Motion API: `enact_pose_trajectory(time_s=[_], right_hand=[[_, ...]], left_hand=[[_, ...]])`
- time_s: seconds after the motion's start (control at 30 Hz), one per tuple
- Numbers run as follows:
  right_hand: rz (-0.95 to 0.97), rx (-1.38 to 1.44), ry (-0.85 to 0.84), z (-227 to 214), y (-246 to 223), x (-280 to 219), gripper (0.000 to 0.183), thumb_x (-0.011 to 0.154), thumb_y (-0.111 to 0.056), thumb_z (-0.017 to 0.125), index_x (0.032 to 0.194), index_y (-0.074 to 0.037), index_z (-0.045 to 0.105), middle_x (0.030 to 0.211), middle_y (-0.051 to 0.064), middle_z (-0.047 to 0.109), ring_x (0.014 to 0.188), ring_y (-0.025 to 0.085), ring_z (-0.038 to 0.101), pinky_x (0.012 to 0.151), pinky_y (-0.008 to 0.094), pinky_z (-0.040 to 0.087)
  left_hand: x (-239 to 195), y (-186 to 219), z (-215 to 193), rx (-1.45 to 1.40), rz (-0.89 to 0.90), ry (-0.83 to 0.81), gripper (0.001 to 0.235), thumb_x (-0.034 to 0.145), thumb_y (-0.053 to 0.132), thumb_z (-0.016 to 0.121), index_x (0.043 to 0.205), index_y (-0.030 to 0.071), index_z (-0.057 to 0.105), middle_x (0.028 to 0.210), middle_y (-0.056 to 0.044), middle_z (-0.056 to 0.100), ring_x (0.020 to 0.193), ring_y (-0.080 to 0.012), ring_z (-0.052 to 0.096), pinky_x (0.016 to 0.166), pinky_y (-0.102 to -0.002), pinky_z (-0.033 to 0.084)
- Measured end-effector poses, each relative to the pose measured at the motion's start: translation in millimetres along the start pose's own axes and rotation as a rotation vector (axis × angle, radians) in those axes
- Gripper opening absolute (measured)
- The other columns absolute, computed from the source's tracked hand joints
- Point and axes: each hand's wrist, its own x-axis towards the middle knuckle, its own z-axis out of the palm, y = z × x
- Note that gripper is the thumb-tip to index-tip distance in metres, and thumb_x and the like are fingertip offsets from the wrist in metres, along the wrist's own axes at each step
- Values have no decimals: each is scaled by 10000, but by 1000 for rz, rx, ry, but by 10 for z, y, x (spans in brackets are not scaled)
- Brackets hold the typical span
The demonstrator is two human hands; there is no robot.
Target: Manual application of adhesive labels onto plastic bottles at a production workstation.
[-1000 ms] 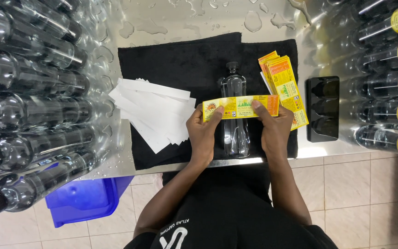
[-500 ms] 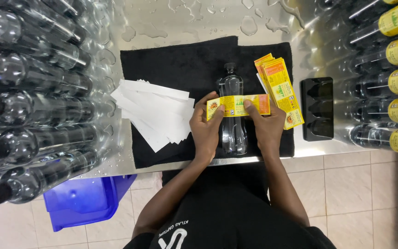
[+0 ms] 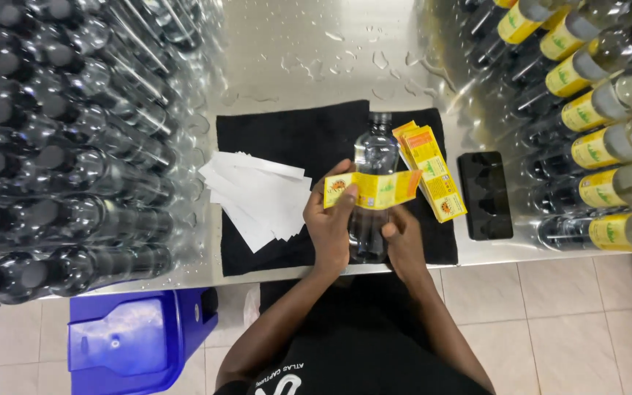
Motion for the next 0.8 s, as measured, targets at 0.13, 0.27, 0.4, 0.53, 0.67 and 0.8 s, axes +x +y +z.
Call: enact_pose_trajectory(time_s=[0.13,0.27,0.4,0.53,0.67,0.8], right_hand=[[-17,44,-121,52,-196,-174,827,880,-637,770,1433,-28,690,1261,166,754,1210,304,707,1090,553,555],[-121,-123,-98,-67,-119,-184,646,985,-509,697,1419,-31,671,1233,137,723,1202,259,652,1080,525,525],[-150,-310,0,-162,-36,-161,729,986,-495,713,1519,-16,576,1368,220,671,1325,376,622,1145,598,471],[-162,-394,30,-303,224,-97,746,988,-504,741,1505,2,558,1369,249,648,1352,422,595,1153,633,448],[-304,-521,113,-365,403,-95,757,927,-526,827,1377,43,608,1187,259,691,1153,406,687,984,589,564],[-404,-571,163,-156,-101,-156,766,841,-475,867,1434,-64,610,1357,140,678,1243,286,683,1036,413,550]], left_hand=[[-109,184,91,16,12,-93,560,987,241,834,1462,30,627,1529,-166,632,1455,-354,609,1129,-386,553],[-48,167,44,-3,58,-135,769,951,202,853,1546,50,390,1572,-228,493,1525,-420,480,1244,-553,430],[-97,146,-122,479,447,5,777,993,99,810,1626,123,360,1602,-113,377,1571,-312,384,1276,-505,423],[-390,320,14,487,368,-174,376,1048,63,692,1417,12,638,1354,-170,696,1240,-337,710,1075,-469,587],[-422,338,43,345,218,-265,487,1075,22,611,1548,-50,519,1498,-252,619,1453,-435,569,1197,-541,512],[-404,513,83,427,130,-261,466,1098,276,603,1490,24,628,1476,-167,710,1388,-282,688,1135,-384,584]])
